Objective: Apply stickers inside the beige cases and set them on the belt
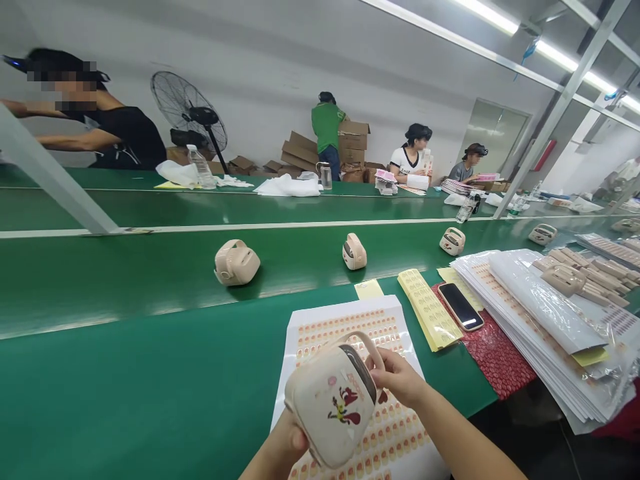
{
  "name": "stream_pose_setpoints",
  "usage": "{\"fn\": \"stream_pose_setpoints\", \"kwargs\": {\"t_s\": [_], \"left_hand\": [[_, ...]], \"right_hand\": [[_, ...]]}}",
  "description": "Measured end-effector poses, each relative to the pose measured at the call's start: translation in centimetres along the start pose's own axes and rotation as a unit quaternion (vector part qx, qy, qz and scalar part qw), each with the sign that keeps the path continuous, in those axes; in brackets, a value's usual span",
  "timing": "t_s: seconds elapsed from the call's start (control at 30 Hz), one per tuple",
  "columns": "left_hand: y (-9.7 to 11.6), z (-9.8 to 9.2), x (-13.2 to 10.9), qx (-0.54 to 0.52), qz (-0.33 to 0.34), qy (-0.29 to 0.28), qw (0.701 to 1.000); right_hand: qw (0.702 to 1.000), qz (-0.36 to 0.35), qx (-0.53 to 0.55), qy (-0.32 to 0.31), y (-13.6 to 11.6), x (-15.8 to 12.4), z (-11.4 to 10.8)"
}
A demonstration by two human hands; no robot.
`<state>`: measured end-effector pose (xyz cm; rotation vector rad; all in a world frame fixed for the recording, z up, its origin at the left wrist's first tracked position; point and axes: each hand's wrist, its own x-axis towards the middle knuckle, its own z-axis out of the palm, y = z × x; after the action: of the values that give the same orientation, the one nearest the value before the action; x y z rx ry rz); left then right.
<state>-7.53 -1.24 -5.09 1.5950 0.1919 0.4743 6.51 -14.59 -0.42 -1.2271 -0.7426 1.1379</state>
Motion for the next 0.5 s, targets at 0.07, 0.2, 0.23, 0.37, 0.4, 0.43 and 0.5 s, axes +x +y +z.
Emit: {"fn": "stream_pose_setpoints", "kwargs": {"t_s": [0.07, 0.2, 0.23, 0.37, 0.4, 0.43, 0.5], "left_hand": [[-0.2, 0.3, 0.2, -0.094, -0.061, -0.016, 0.994], [0.7, 0.9, 0.8, -0.203, -0.088, 0.070, 0.973], [0.9, 1.0, 0.8, -0.181, -0.080, 0.107, 0.974], [1.6, 0.7, 0.0, 0.053, -0.028, 0.146, 0.987], [1.7, 0.7, -0.4, 0.122, -0.007, 0.137, 0.983], [1.9, 0.7, -0.9, 0.189, 0.016, 0.128, 0.973], [2.2, 1.1, -1.7, 0.308, 0.063, 0.126, 0.941]], "right_hand": [[0.999, 0.008, 0.047, 0.022, 0.3, 0.0, 0.3], [0.992, -0.018, 0.067, 0.102, 0.4, 0.2, 0.5], [0.990, -0.032, 0.050, 0.125, 0.4, 0.3, 0.5], [0.975, -0.104, -0.059, 0.186, 0.2, 0.6, 1.1], [0.971, -0.113, -0.080, 0.194, 0.3, 0.8, 1.4], [0.969, -0.113, -0.094, 0.200, 0.3, 0.9, 1.9], [0.967, -0.093, -0.108, 0.210, 0.4, 1.3, 3.1]]}}
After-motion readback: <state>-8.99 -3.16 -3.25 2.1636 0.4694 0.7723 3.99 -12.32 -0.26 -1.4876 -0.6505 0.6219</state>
